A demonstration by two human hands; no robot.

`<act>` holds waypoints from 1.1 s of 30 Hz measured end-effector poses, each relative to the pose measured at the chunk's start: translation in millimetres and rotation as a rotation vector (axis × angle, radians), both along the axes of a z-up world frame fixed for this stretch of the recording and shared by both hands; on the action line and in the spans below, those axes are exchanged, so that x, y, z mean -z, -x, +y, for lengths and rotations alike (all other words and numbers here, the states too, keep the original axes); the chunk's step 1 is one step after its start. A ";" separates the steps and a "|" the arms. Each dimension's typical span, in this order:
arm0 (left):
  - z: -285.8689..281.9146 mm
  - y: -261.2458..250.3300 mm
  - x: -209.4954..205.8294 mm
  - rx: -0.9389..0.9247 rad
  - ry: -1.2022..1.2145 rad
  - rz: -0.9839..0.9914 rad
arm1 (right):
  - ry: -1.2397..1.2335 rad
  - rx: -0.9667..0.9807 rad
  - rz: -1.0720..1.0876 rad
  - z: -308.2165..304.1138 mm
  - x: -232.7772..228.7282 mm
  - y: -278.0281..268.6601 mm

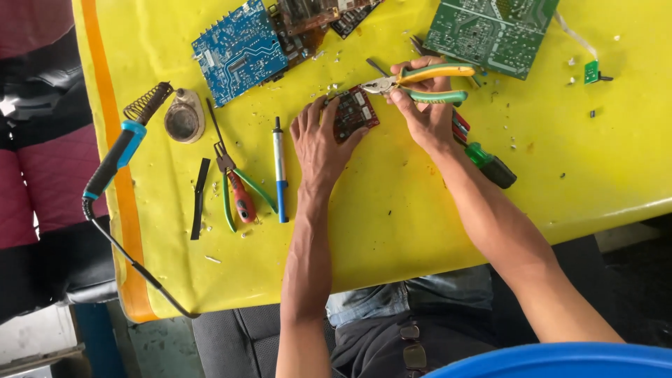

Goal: The person uses pliers to remove components from a small red circuit board while holding it with their left hand. They repeatedly grip and pull components from the board, working over a yellow table covered with other circuit boards and tools.

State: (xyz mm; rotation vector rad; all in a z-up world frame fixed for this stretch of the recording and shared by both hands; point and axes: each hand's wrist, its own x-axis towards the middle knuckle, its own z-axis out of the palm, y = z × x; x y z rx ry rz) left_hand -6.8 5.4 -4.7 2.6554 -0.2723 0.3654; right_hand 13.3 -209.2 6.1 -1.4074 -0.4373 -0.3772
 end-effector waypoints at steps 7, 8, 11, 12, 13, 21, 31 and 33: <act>-0.5 0.5 -0.9 -0.016 -0.001 0.016 | 0.035 0.049 -0.038 -12.8 -5.2 -1.9; -0.6 1.1 -1.2 -0.018 0.005 0.013 | 0.066 0.087 -0.051 -14.6 -6.4 -2.9; -0.8 2.3 -1.3 -0.014 0.021 0.010 | 0.083 0.147 -0.077 -21.7 -6.0 -8.3; -0.9 2.4 -1.0 -0.015 0.030 0.011 | 0.070 0.161 -0.090 -24.4 -5.2 -11.0; -1.4 2.6 -1.5 -0.011 0.031 0.011 | 0.071 0.165 -0.091 -24.3 1.2 -12.2; -3.0 2.1 -6.2 -0.006 0.007 0.027 | -0.099 -0.031 -0.060 0.3 22.5 -7.0; -3.5 1.5 -6.8 -0.013 0.129 0.067 | 0.081 0.019 -0.079 6.1 18.2 -2.2; -1.5 0.7 -4.1 0.005 0.127 0.053 | 0.124 -0.018 -0.127 9.4 25.5 -1.4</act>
